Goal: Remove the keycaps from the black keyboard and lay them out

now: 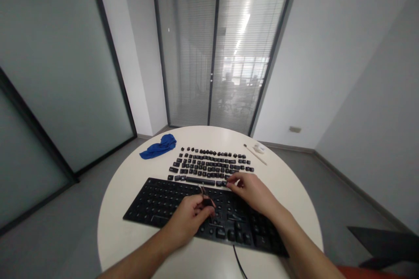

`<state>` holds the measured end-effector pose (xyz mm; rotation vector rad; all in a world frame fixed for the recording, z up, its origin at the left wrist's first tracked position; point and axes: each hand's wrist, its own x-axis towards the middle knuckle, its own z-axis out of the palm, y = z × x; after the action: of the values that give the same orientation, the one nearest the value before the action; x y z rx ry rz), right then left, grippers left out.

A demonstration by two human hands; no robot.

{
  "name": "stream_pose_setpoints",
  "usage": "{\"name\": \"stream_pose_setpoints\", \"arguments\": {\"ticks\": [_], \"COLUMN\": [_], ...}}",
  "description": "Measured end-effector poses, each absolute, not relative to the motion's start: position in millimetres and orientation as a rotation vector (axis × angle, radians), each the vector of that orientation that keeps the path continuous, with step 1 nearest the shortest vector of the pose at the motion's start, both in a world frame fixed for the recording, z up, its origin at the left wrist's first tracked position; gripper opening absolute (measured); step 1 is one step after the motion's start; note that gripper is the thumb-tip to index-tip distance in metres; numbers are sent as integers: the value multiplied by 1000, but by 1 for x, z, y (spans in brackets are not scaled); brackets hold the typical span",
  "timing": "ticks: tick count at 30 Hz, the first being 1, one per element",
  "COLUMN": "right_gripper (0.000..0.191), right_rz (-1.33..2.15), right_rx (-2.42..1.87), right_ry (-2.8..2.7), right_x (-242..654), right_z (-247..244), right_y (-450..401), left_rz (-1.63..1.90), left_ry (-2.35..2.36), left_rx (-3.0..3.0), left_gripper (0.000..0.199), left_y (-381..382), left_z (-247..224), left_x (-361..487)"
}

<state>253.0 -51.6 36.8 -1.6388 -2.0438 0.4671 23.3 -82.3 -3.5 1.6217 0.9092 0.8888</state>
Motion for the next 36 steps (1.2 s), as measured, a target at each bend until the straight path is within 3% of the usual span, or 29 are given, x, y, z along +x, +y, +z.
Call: {"name": "stream_pose_setpoints", "arguments": {"ticks": [11, 23, 36], "right_gripper": [24, 21, 18], "right_rz": [703, 641, 611], "right_rx": [-1331, -1296, -1134], "right_ry": [-2185, -2220, -2260], "right_x": [247, 247, 248], "right_z": [23, 18, 21], "right_y": [-81, -83, -90], "left_rz": [874, 806, 880], "left_ry": [974, 890, 906], "left_rx": [1823, 2296, 2144], "left_gripper": [19, 12, 11], "left_y": [-90, -111, -101], "left_z": [-2, -3, -14], "left_x": [30, 40, 37]}}
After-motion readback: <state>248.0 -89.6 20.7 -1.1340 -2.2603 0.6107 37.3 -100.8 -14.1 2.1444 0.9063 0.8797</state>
